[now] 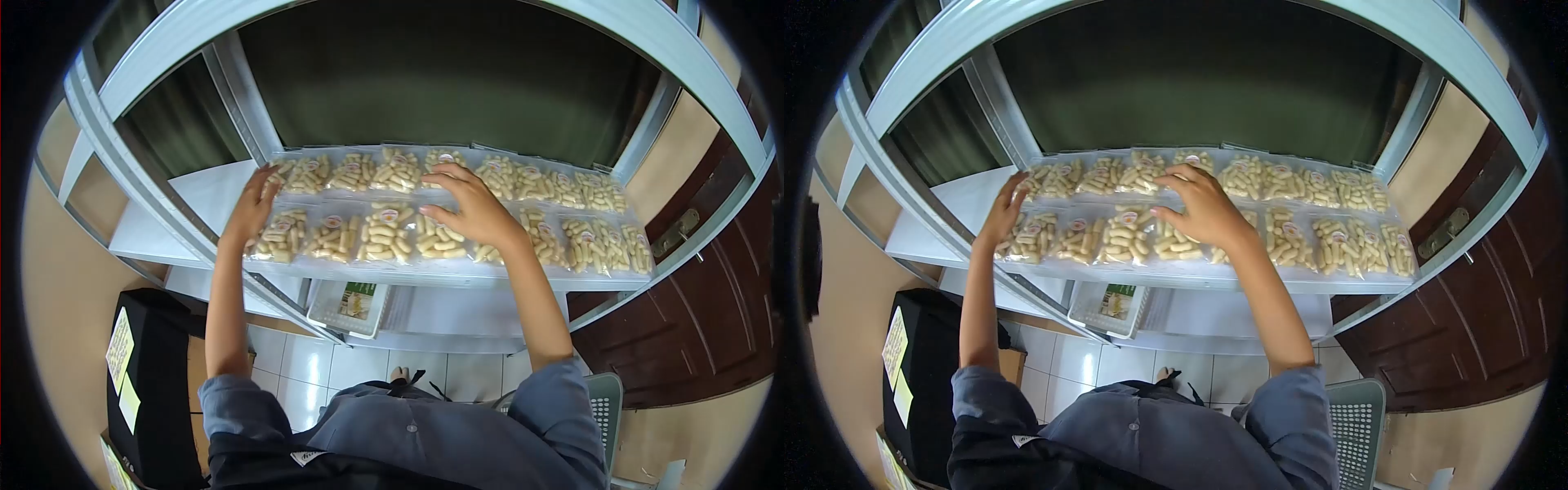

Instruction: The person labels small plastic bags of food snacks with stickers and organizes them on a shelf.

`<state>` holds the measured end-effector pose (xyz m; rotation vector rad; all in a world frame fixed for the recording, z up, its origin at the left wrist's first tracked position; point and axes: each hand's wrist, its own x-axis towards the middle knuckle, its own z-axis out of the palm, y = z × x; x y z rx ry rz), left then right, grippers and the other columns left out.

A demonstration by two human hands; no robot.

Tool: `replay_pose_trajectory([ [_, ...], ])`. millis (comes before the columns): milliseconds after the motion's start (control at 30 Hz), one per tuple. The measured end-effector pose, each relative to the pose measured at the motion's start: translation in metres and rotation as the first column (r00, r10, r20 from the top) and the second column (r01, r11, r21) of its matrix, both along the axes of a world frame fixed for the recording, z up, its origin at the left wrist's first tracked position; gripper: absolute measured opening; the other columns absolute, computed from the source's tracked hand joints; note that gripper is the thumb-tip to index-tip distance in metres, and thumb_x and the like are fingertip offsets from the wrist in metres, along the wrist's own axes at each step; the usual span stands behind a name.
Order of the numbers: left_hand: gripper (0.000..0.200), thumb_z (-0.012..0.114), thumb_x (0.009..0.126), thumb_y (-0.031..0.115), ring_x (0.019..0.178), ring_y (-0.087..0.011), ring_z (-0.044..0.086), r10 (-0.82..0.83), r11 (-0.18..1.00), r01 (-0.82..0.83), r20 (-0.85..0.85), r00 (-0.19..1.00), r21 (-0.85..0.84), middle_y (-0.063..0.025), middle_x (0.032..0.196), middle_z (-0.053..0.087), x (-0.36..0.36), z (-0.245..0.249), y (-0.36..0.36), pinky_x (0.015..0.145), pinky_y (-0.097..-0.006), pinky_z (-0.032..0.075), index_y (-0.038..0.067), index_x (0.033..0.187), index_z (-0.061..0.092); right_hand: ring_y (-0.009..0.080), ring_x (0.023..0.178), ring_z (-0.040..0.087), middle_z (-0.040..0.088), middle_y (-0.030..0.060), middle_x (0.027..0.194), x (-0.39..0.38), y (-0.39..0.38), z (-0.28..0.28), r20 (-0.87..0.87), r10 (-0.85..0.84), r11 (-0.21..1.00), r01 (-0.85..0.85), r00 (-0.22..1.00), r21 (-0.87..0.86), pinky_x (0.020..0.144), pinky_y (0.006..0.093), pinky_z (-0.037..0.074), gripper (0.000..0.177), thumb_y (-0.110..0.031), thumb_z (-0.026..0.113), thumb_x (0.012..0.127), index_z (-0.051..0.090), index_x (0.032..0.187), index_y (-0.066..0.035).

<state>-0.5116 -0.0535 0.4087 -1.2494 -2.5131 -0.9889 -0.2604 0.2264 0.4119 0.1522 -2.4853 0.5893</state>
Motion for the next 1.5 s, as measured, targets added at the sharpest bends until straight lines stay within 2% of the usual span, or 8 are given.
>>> replay_pose_trajectory([
  [333,0.069,0.025,0.083,0.058,0.129,-0.0263,0.013,0.235,0.843,-0.243,-0.077,0.969,-0.48,-0.0099,0.139,0.019,-0.108,-0.069,0.015,0.105,-0.0357,0.014,0.011,0.133,0.023,0.0292,0.108,0.045,0.046,0.0146,0.115,-0.081,-0.025,-0.008,0.264,0.082,0.995,-0.096,0.961,0.041,0.093,0.0348,0.035,0.046,-0.028,0.062,0.073,0.052,0.11,-0.003],
  [533,0.068,0.027,0.083,0.058,0.129,-0.0271,0.014,0.214,0.857,-0.243,-0.116,0.97,-0.455,-0.0086,0.139,0.019,-0.115,-0.075,0.017,0.104,-0.0375,0.016,0.012,0.133,0.023,0.0306,0.106,0.046,0.046,0.0158,0.116,-0.159,-0.052,-0.02,0.188,0.078,0.985,-0.104,0.979,0.134,0.09,0.0339,0.038,0.047,-0.03,0.061,0.074,0.05,0.112,-0.005],
  [833,0.065,0.028,0.083,0.055,0.128,-0.0271,0.016,0.287,0.824,-0.301,-0.103,0.952,-0.481,-0.0075,0.14,0.018,-0.099,-0.061,0.022,0.101,-0.0465,0.021,0.014,0.134,0.022,0.0281,0.125,0.023,0.023,0.0111,0.137,-0.225,-0.1,-0.033,0.523,-0.06,0.975,-0.061,0.85,0.211,0.102,0.0485,0.014,0.06,-0.05,0.038,0.082,0.029,0.131,-0.016],
  [1000,0.057,0.038,0.086,0.042,0.126,-0.0322,0.02,0.179,0.965,-0.207,-0.171,0.969,-0.159,-0.0182,0.134,0.026,-0.05,-0.02,-0.003,0.102,-0.0376,0.022,0.008,0.13,0.029,0.0288,0.122,0.03,0.032,0.0151,0.131,-0.198,-0.073,-0.012,0.358,0.004,0.983,-0.069,0.934,0.168,0.1,0.0486,0.019,0.054,-0.046,0.042,0.082,0.038,0.125,-0.013],
  [1100,0.052,0.039,0.086,0.04,0.126,-0.0331,0.02,0.127,0.974,-0.136,-0.061,0.99,-0.183,-0.0182,0.133,0.028,0.015,-0.006,-0.03,0.102,-0.0409,0.02,0.008,0.128,0.034,0.0313,0.114,0.041,0.037,0.0176,0.127,-0.146,-0.067,0.007,0.395,0.127,0.96,-0.213,0.91,0.181,0.097,0.0426,0.031,0.046,-0.042,0.041,0.085,0.047,0.118,-0.011],
  [1167,0.051,0.038,0.086,0.039,0.125,-0.0339,0.021,0.119,0.952,-0.137,-0.083,0.989,-0.272,-0.0178,0.133,0.029,0.051,-0.013,-0.042,0.102,-0.0429,0.019,0.009,0.127,0.035,0.0303,0.116,0.037,0.036,0.0158,0.128,-0.113,-0.082,0.001,0.426,0.297,0.924,-0.369,0.855,0.095,0.1,0.0441,0.025,0.047,-0.043,0.041,0.085,0.044,0.121,-0.013],
  [1300,0.048,0.037,0.087,0.038,0.125,-0.0355,0.022,0.132,0.925,-0.175,-0.146,0.98,-0.336,-0.0166,0.132,0.031,0.059,-0.038,-0.047,0.101,-0.0478,0.017,0.011,0.126,0.038,0.0283,0.121,0.03,0.031,0.0134,0.132,-0.074,-0.113,-0.018,0.577,0.169,0.915,-0.345,0.799,0.21,0.103,0.0468,0.015,0.049,-0.041,0.043,0.085,0.038,0.126,-0.015],
  [1500,0.05,0.037,0.087,0.038,0.126,-0.0344,0.019,0.169,0.918,-0.213,-0.157,0.973,-0.335,-0.0165,0.133,0.029,0.057,-0.042,-0.045,0.102,-0.0481,0.012,0.011,0.128,0.034,0.03,0.119,0.033,0.032,0.0145,0.13,-0.082,-0.112,-0.025,0.426,0.214,0.926,-0.321,0.879,0.198,0.1,0.0472,0.021,0.05,-0.039,0.046,0.083,0.038,0.125,-0.013],
])
